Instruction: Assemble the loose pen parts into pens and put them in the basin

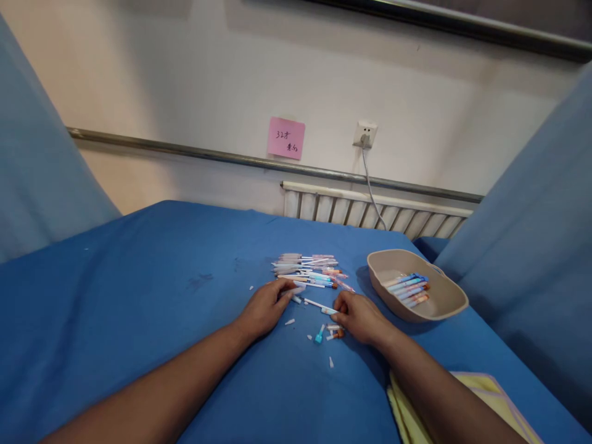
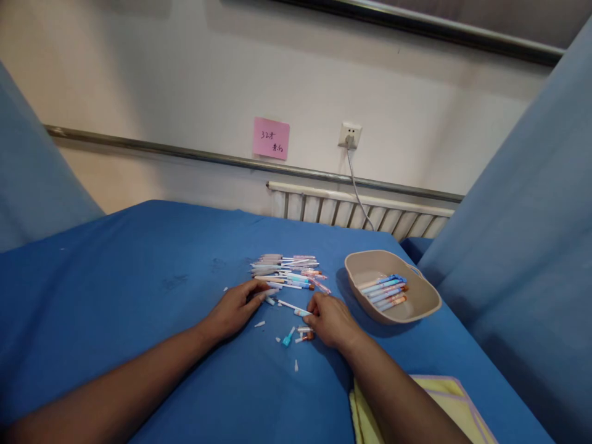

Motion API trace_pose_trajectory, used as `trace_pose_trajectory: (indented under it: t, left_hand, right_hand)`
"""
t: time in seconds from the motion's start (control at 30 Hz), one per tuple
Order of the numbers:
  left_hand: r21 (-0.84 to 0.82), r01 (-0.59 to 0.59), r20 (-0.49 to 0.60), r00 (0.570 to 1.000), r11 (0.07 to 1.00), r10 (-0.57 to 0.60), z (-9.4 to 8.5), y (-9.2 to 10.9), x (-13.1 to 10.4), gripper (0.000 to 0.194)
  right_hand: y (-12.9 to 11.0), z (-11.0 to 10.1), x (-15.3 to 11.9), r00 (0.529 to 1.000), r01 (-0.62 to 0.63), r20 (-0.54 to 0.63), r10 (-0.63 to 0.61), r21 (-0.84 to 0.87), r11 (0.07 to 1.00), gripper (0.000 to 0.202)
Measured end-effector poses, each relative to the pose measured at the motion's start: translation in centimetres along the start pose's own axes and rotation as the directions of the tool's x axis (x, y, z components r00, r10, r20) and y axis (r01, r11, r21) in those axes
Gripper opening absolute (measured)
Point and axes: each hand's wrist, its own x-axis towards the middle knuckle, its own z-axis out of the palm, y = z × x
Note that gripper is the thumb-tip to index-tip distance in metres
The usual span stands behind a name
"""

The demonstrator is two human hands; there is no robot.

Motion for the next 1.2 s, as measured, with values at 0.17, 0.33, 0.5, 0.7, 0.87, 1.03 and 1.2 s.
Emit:
trace_pose_trajectory:
  t: [0.17, 0.33, 0.5, 0.7, 0.87, 1.03, 1.2]
  left_hand:
    - [-0.008, -0.014, -0.009, 1.000, 1.000, 0.014, 0.0, 0.0, -0.1, 0.026]
    - [0.156, -0.083, 0.083, 0.994, 0.984, 0.071, -0.7, 0.3, -0.5, 0.027]
    - [0.229, -0.153, 0.168, 0.979, 0.961, 0.115, -1.2, 0.7, -1.1, 0.028]
    - [0.320, -0.206, 0.160, 0.974, 0.925, 0.162, 0.1, 1.0, -0.5, 0.023]
    - [0.361, -0.209, 0.218, 0.966, 0.909, 0.136, 0.5, 1.1, 0.1, 0.021]
    - [0.342, -0.153, 0.262, 0.963, 0.927, 0.063, -0.2, 1.5, 0.3, 0.020]
    - [0.418, -0.110, 0.300, 0.954, 0.902, -0.022, -0.3, 2.4, 1.4, 0.016]
  right_hand:
    - [0.2, 0.2, -0.1, 0.994, 0.057, -0.092, -0.060, -0.030, 0.998, 0.011]
    - [0.1, 0.4, 0.0, 0.994, 0.050, -0.094, -0.047, 0.026, 0.998, 0.017]
    - [0.0, 0.3, 0.0, 0.999, -0.020, -0.040, 0.021, 0.032, 0.999, 0.011]
    - [-0.2, 0.4, 0.2, 0.993, 0.001, -0.116, -0.008, -0.065, 0.998, 0.019]
    - [0.1, 0.1, 0.6, 0.992, 0.089, -0.087, -0.095, -0.072, 0.993, 0.009]
    - [0.2, 0.0, 0.6, 0.982, 0.162, -0.092, -0.164, -0.034, 0.986, 0.010]
    - [-0.1, 0.3, 0.9, 0.985, 0.170, -0.027, -0.170, -0.008, 0.985, 0.014]
